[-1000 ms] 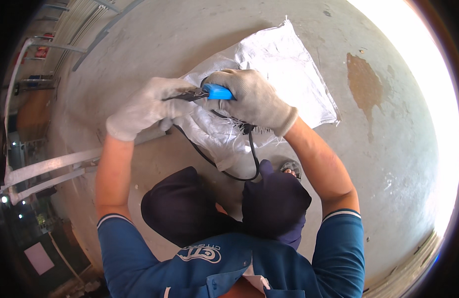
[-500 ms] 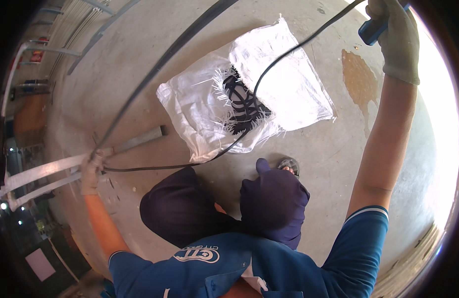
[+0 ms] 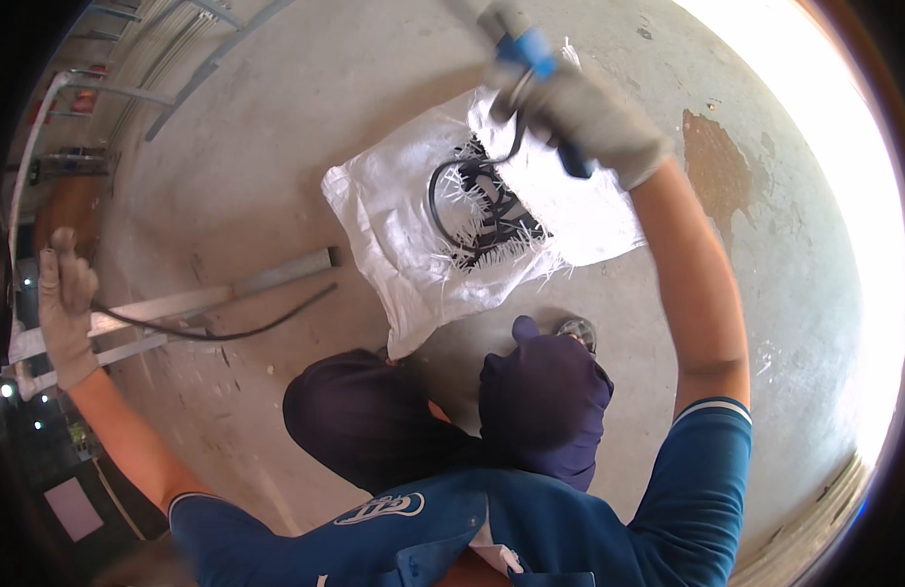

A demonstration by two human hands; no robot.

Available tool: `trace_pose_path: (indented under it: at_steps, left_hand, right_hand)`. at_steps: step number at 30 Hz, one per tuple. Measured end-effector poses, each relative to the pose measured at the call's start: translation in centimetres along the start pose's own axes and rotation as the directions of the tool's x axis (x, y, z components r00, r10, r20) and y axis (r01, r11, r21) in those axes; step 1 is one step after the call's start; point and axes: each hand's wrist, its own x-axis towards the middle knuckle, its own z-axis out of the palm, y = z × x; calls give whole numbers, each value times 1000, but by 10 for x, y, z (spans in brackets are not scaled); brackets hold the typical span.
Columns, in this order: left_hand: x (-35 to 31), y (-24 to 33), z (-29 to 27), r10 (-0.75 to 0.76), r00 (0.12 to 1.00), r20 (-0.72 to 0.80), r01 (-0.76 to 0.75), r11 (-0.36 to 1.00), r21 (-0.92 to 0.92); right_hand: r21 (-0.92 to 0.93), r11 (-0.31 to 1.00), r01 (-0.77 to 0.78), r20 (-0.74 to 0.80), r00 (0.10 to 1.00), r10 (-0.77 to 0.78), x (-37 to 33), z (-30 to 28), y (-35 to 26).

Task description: The person uses a handheld tool to apply a black strip along the edge of a long wooden plank, then wraps the plank with clear plastic film. The person coils the tool's cable and places it in a white bag before wrapping the plank.

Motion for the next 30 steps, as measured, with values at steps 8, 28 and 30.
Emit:
trace_pose_path:
  at_steps: [8, 28, 30]
  left_hand:
    - [1, -44, 153, -141, 900, 413, -85, 871, 484]
    - [-39, -314, 564, -151, 617, 773, -531, 646, 549]
    - [-69, -319, 565, -119, 655, 747, -581, 553, 597]
  right_hand:
    - [-854, 520, -31, 125, 957, 261, -22, 69, 139]
    - [-13, 884, -468, -316, 840, 440, -44, 22, 139]
    - [-54, 938, -341, -189, 926, 326, -43, 22, 136]
